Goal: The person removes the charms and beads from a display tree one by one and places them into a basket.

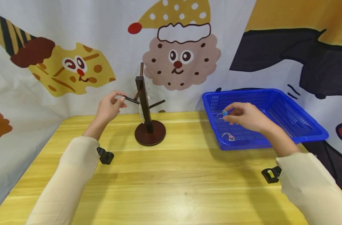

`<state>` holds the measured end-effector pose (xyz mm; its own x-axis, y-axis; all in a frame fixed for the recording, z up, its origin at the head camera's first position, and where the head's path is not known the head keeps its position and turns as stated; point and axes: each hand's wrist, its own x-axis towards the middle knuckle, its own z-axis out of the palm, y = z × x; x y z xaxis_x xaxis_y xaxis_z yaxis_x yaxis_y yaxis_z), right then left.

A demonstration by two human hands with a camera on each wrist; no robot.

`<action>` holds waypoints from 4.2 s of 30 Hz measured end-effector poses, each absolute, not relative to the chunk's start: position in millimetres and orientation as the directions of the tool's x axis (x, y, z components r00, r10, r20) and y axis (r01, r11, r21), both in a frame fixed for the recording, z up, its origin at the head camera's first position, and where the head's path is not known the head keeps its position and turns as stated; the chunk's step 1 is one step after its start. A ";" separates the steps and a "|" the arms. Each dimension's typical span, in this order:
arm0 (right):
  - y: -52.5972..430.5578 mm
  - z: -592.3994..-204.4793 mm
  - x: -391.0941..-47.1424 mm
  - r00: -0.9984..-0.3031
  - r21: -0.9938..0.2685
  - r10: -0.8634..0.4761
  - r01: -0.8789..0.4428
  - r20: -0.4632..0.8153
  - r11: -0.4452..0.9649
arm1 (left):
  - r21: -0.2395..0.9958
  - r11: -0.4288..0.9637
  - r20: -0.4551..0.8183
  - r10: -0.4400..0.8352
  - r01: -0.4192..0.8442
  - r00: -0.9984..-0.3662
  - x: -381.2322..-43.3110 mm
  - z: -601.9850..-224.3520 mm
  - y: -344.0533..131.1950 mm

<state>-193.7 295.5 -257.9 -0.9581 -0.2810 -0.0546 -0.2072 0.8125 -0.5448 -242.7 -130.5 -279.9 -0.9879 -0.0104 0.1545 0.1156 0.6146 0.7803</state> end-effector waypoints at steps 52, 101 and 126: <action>295.6 -267.6 -193.9 -0.939 -0.580 -0.335 -0.229 -0.081 0.781 | 0.776 0.619 0.161 -0.010 0.120 -0.987 -241.5 -281.3 -131.0; 198.0 -268.7 -228.7 -0.840 -0.667 -0.541 -0.376 -0.049 0.643 | 0.771 0.625 0.165 -0.009 0.123 -0.986 -241.0 -281.1 -131.1; 149.6 -279.9 -250.9 -0.838 -0.691 -0.546 -0.407 0.021 0.598 | 0.767 0.627 0.180 -0.008 0.135 -0.984 -239.3 -279.8 -130.2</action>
